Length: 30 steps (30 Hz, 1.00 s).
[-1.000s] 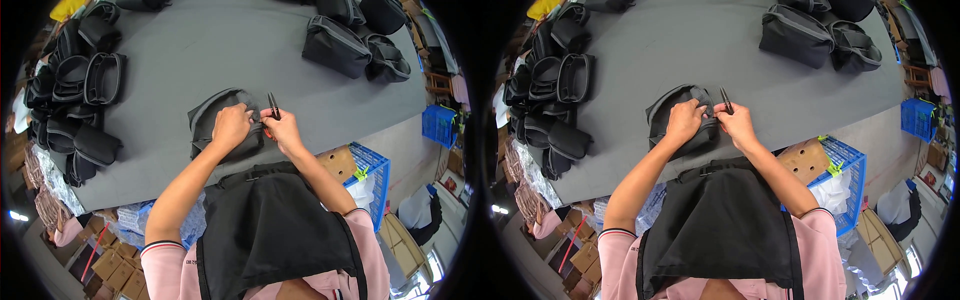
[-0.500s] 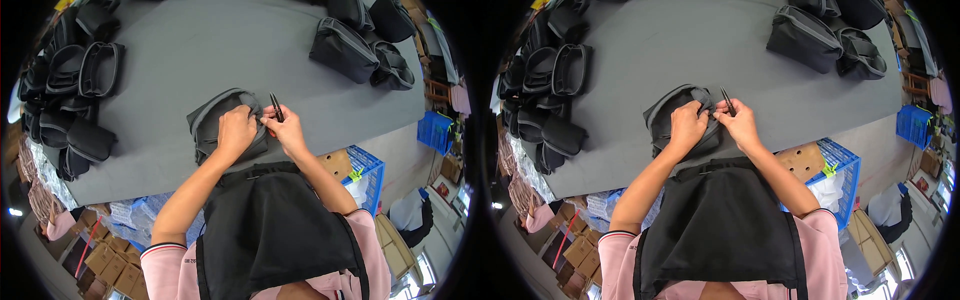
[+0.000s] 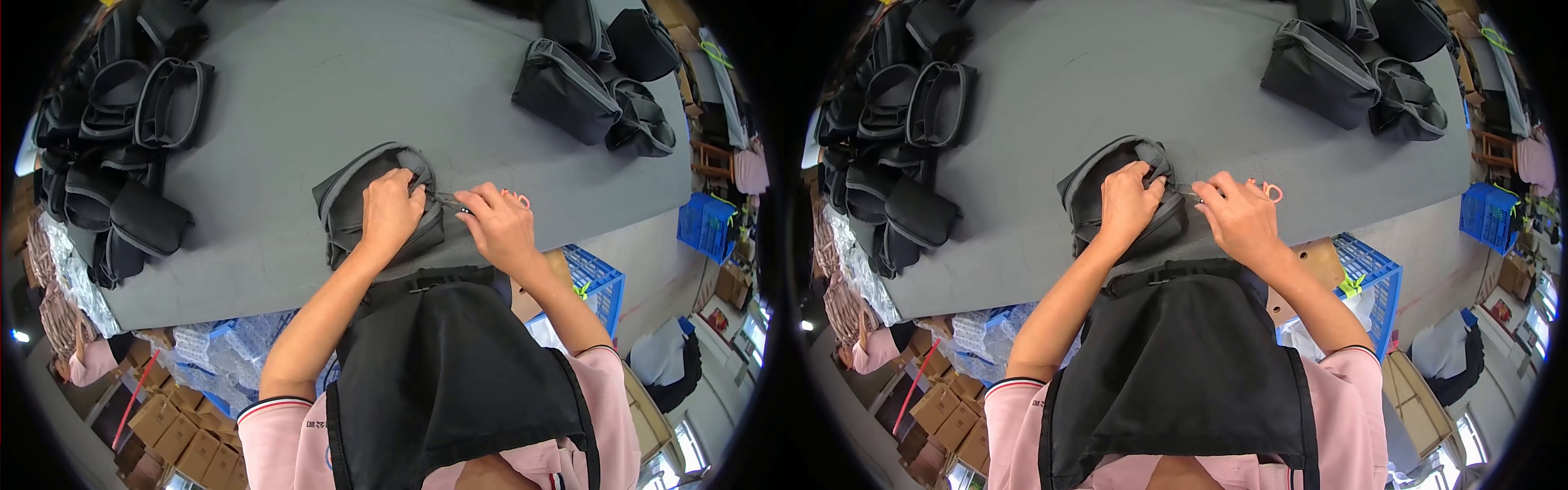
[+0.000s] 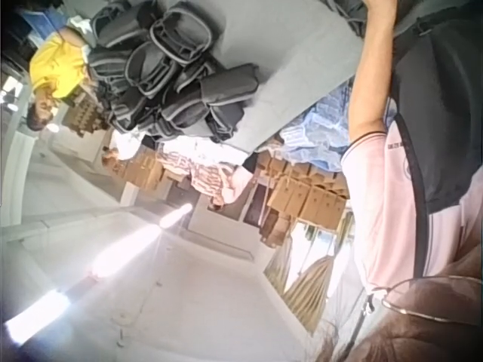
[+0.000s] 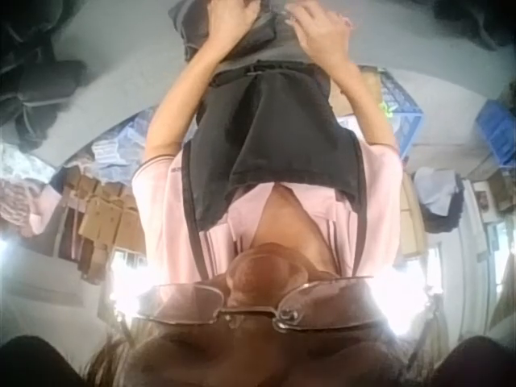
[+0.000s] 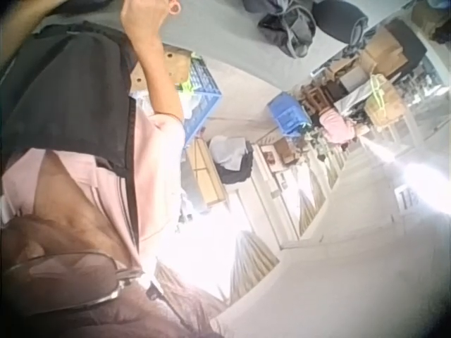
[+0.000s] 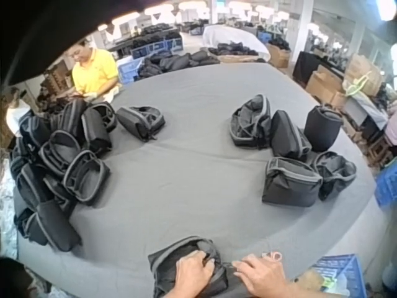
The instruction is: Trimming loose threads from black fabric bags using small snips at a factory workstation.
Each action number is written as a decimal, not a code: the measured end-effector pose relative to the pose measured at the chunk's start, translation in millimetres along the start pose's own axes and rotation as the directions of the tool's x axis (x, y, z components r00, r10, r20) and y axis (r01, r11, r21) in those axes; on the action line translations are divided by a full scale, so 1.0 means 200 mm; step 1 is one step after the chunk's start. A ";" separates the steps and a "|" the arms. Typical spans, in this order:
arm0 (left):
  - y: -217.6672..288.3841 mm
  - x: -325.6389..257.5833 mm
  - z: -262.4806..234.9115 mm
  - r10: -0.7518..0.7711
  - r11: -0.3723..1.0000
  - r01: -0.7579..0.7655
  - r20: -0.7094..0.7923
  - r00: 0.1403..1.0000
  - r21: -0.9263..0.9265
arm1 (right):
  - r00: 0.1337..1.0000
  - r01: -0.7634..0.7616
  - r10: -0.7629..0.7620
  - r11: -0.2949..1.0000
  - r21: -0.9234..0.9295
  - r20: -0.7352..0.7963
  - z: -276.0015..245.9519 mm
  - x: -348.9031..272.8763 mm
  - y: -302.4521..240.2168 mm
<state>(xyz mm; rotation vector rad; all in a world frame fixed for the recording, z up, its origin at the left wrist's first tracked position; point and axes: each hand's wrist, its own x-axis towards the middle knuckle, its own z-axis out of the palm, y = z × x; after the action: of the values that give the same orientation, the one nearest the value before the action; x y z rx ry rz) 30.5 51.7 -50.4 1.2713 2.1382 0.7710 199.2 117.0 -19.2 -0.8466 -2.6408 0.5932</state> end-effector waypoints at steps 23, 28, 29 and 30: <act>0.01 0.02 -0.02 -0.043 0.999 0.043 0.030 0.999 0.006 | 0.998 0.051 -0.052 0.998 0.025 0.043 0.03 0.02 0.00; 0.05 0.02 -0.05 -0.166 0.986 0.165 0.111 0.980 0.017 | 0.946 -0.320 0.313 0.871 0.371 0.082 0.05 -0.04 0.08; 0.04 0.01 -0.05 -0.192 0.981 0.196 0.153 0.969 -0.010 | 0.828 -0.547 0.503 0.630 0.551 0.247 0.06 -0.05 0.08; 0.04 0.00 -0.05 -0.216 0.973 0.227 0.194 0.957 -0.034 | 0.662 -0.704 0.605 0.301 0.643 0.442 0.05 -0.06 0.08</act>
<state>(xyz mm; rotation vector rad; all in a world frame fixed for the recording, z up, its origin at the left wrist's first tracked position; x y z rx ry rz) 27.3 52.7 -38.0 1.0105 2.0456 0.5861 212.3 119.2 -38.6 -1.5701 -1.5873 1.8788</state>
